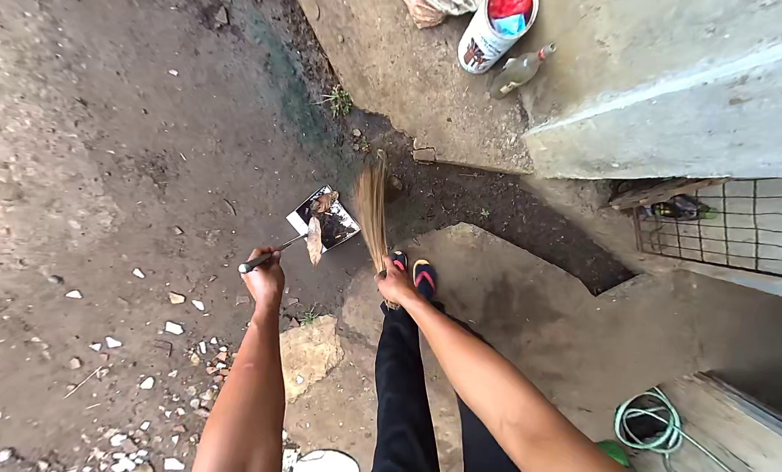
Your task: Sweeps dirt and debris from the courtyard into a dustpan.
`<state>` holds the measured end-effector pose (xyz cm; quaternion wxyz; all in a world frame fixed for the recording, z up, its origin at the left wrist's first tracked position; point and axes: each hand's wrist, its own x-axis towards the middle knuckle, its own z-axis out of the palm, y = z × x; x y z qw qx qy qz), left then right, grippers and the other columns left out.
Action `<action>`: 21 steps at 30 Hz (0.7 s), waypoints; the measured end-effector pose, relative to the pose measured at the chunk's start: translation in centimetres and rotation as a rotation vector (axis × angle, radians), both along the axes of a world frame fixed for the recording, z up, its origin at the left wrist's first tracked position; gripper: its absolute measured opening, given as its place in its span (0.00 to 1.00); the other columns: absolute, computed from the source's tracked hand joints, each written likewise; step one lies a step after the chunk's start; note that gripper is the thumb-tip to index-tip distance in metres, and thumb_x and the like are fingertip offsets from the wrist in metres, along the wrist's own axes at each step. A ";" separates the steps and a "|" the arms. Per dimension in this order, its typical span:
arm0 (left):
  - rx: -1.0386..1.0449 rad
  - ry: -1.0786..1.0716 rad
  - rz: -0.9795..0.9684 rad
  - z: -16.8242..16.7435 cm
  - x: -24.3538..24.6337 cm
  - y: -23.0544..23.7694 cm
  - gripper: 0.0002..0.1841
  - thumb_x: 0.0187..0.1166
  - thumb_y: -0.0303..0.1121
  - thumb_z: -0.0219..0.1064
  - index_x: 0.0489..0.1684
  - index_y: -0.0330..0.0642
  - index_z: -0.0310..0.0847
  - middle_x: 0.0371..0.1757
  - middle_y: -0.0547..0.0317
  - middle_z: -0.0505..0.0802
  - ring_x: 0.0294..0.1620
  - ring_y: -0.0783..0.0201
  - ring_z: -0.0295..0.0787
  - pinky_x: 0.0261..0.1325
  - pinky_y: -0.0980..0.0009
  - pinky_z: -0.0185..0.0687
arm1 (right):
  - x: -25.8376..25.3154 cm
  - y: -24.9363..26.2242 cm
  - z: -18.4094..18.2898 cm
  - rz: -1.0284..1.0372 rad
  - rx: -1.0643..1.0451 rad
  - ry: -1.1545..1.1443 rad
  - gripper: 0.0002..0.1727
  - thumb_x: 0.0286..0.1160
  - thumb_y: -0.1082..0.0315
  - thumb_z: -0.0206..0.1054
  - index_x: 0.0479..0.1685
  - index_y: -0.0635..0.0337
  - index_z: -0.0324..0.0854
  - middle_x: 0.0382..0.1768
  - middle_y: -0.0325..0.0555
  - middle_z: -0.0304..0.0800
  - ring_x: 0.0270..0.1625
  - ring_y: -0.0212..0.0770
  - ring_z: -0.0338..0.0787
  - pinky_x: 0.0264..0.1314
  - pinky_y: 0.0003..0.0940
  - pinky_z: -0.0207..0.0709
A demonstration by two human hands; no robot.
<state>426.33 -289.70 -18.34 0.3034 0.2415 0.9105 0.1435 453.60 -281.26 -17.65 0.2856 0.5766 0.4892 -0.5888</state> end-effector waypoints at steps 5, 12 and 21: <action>0.028 -0.018 -0.004 -0.3 -0.8 -1.8 0.11 0.85 0.34 0.67 0.55 0.38 0.88 0.54 0.41 0.94 0.58 0.43 0.90 0.66 0.36 0.78 | 5.0 -5.1 7.4 -0.049 -0.048 0.120 0.38 0.86 0.55 0.63 0.96 0.42 0.55 0.80 0.55 0.79 0.79 0.54 0.81 0.81 0.57 0.73; 0.133 -0.096 -0.076 2.7 -7.3 -4.6 0.11 0.84 0.32 0.68 0.56 0.34 0.85 0.55 0.41 0.93 0.56 0.48 0.91 0.66 0.42 0.81 | 15.0 -8.1 14.0 -0.289 0.141 0.077 0.38 0.85 0.60 0.63 0.95 0.45 0.55 0.85 0.52 0.73 0.77 0.49 0.83 0.79 0.55 0.77; 0.099 -0.079 -0.289 4.1 -15.4 -6.1 0.11 0.85 0.29 0.66 0.57 0.34 0.85 0.57 0.39 0.92 0.61 0.46 0.89 0.70 0.41 0.77 | 6.4 -12.9 9.7 -0.862 0.176 -0.125 0.37 0.89 0.60 0.60 0.96 0.49 0.50 0.80 0.64 0.73 0.69 0.57 0.86 0.63 0.58 0.84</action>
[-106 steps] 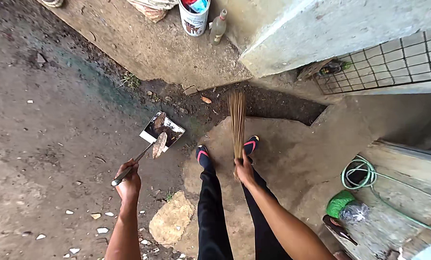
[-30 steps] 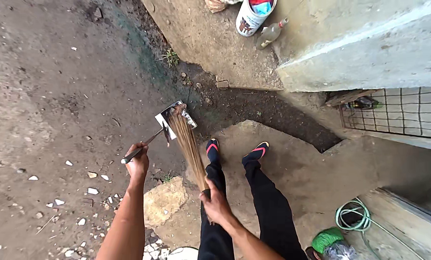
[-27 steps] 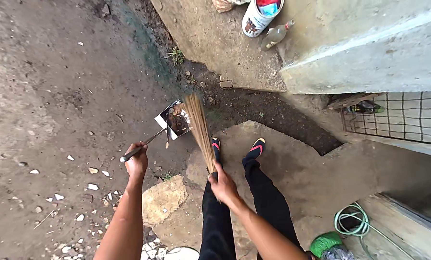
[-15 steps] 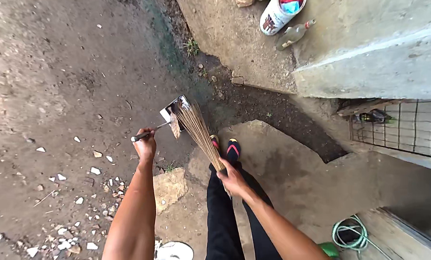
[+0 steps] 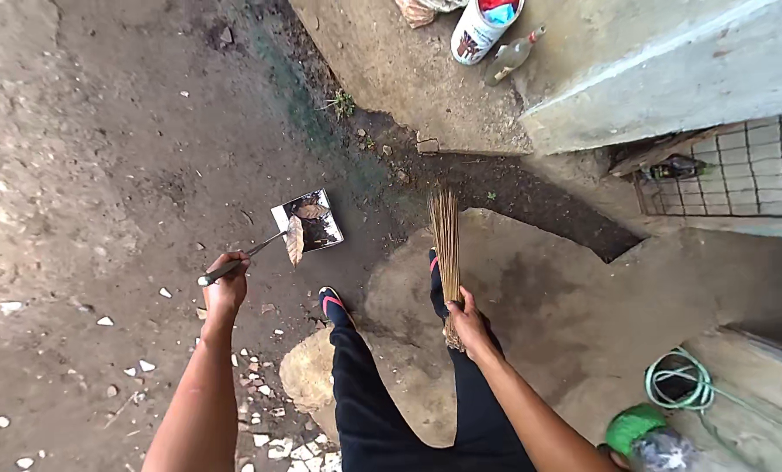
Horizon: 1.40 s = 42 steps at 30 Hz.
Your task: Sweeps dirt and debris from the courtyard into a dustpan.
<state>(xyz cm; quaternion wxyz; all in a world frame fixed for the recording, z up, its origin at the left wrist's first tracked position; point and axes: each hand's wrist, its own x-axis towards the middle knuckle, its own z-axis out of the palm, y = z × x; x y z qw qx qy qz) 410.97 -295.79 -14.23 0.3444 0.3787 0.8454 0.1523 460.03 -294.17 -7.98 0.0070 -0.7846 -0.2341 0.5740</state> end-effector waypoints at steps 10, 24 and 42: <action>0.011 -0.018 -0.187 -4.8 -6.8 -3.2 0.11 0.86 0.30 0.64 0.56 0.35 0.87 0.55 0.38 0.93 0.60 0.39 0.90 0.66 0.32 0.77 | -23.9 -13.5 -3.6 -0.182 -0.058 0.276 0.35 0.89 0.61 0.60 0.95 0.49 0.54 0.79 0.61 0.75 0.65 0.55 0.88 0.60 0.55 0.86; -0.008 0.037 -0.049 -5.2 -6.1 -6.7 0.09 0.85 0.33 0.65 0.54 0.41 0.88 0.51 0.45 0.94 0.54 0.47 0.92 0.62 0.39 0.80 | -23.4 -8.6 -11.9 0.503 -0.175 -0.029 0.40 0.88 0.53 0.58 0.98 0.42 0.45 0.68 0.61 0.87 0.69 0.58 0.88 0.73 0.58 0.79; -0.010 0.088 0.362 -4.7 -7.3 -12.9 0.09 0.81 0.30 0.69 0.52 0.38 0.88 0.45 0.46 0.95 0.49 0.52 0.93 0.59 0.47 0.83 | -30.9 5.1 -14.0 1.114 0.201 -0.241 0.42 0.84 0.56 0.60 0.98 0.33 0.47 0.68 0.63 0.86 0.62 0.65 0.90 0.60 0.66 0.83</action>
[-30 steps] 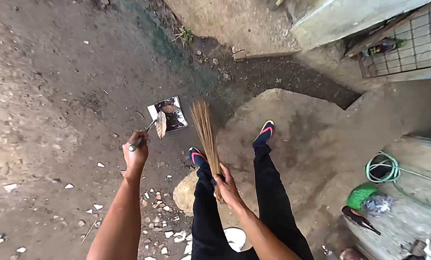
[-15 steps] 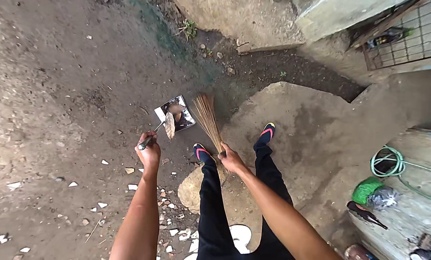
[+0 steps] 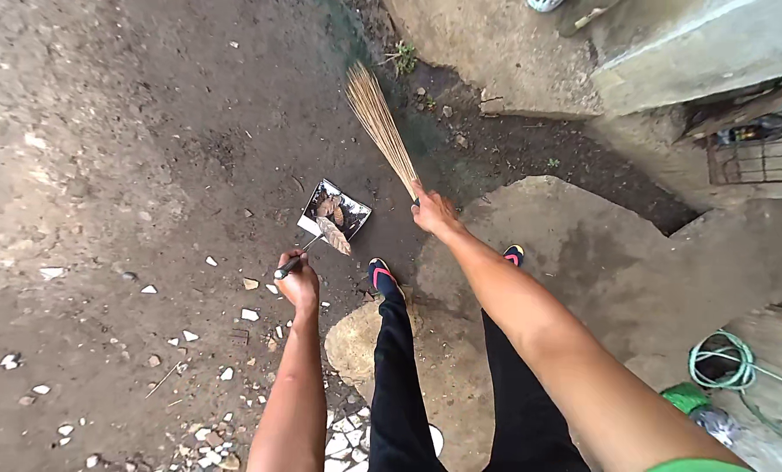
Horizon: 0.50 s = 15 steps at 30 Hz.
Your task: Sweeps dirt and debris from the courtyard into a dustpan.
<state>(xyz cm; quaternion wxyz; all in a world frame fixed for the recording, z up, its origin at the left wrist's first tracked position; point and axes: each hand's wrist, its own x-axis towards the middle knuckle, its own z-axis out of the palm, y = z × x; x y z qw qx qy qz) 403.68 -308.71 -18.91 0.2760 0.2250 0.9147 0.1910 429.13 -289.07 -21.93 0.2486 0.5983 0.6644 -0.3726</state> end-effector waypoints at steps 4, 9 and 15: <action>-0.064 -0.026 -0.049 0.2 -0.2 1.3 0.08 0.84 0.32 0.67 0.53 0.42 0.88 0.47 0.45 0.95 0.50 0.45 0.93 0.58 0.39 0.82 | -1.5 -5.8 1.2 -0.013 -0.249 0.087 0.40 0.80 0.57 0.66 0.95 0.40 0.58 0.62 0.64 0.90 0.62 0.66 0.91 0.62 0.70 0.82; -0.069 -0.072 -0.061 0.0 -3.4 0.7 0.09 0.84 0.35 0.67 0.55 0.44 0.88 0.50 0.46 0.96 0.52 0.44 0.93 0.59 0.36 0.81 | 2.7 -11.4 9.8 -0.144 -0.412 0.195 0.38 0.86 0.53 0.63 0.96 0.35 0.54 0.80 0.55 0.79 0.79 0.56 0.81 0.82 0.59 0.71; 0.049 -0.062 -0.084 1.5 -5.8 -3.7 0.08 0.82 0.31 0.69 0.52 0.39 0.88 0.47 0.47 0.95 0.49 0.53 0.93 0.60 0.47 0.83 | 5.4 -14.2 12.2 -0.430 -0.217 0.085 0.39 0.88 0.53 0.60 0.98 0.38 0.49 0.66 0.57 0.89 0.63 0.54 0.91 0.69 0.57 0.80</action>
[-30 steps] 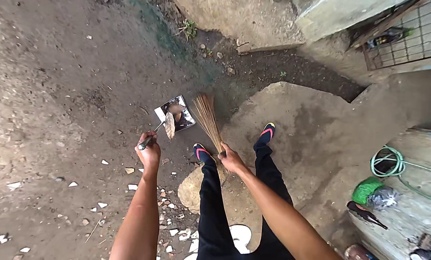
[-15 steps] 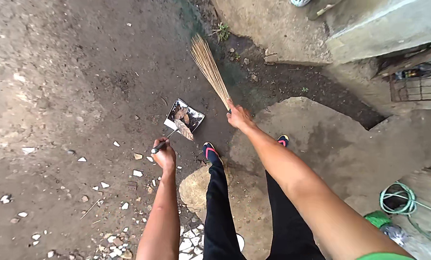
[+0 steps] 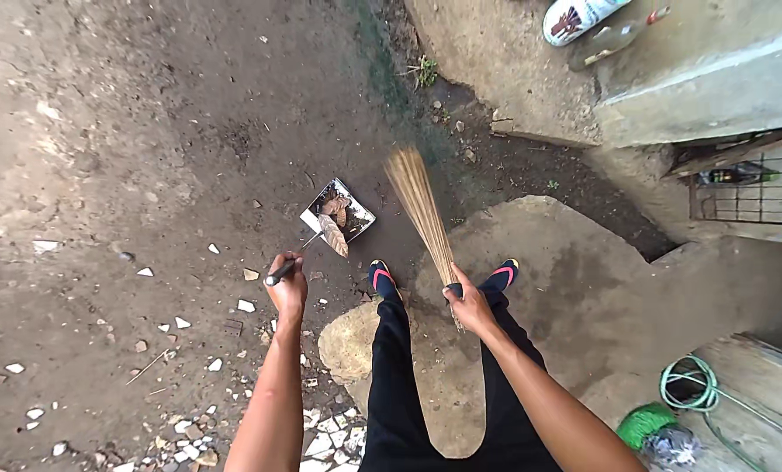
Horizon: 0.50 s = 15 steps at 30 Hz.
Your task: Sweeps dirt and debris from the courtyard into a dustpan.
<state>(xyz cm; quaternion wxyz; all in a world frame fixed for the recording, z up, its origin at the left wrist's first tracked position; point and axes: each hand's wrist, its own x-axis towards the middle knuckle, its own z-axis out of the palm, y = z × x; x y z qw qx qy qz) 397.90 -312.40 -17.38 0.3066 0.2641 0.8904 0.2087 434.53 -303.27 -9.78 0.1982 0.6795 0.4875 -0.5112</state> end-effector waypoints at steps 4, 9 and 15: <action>-0.003 0.020 -0.041 -0.1 1.2 -1.2 0.09 0.82 0.29 0.67 0.52 0.37 0.89 0.47 0.45 0.96 0.50 0.50 0.94 0.61 0.45 0.84 | -4.3 -2.3 -5.5 -0.161 -0.026 -0.032 0.40 0.88 0.55 0.60 0.98 0.44 0.48 0.66 0.61 0.88 0.64 0.58 0.91 0.69 0.59 0.81; -0.031 0.035 0.003 -1.4 2.5 -1.1 0.10 0.83 0.28 0.64 0.53 0.38 0.90 0.46 0.44 0.96 0.49 0.46 0.95 0.58 0.41 0.85 | -9.2 -7.8 -4.7 0.008 -0.237 0.131 0.40 0.85 0.57 0.64 0.96 0.46 0.53 0.84 0.56 0.74 0.82 0.55 0.78 0.84 0.57 0.71; 0.249 -0.012 0.187 -2.6 0.5 -6.2 0.09 0.81 0.25 0.66 0.50 0.30 0.88 0.48 0.46 0.95 0.52 0.60 0.93 0.63 0.60 0.87 | -7.9 -8.9 4.9 0.057 -0.167 0.139 0.40 0.85 0.55 0.63 0.97 0.39 0.52 0.78 0.55 0.81 0.73 0.52 0.87 0.77 0.56 0.78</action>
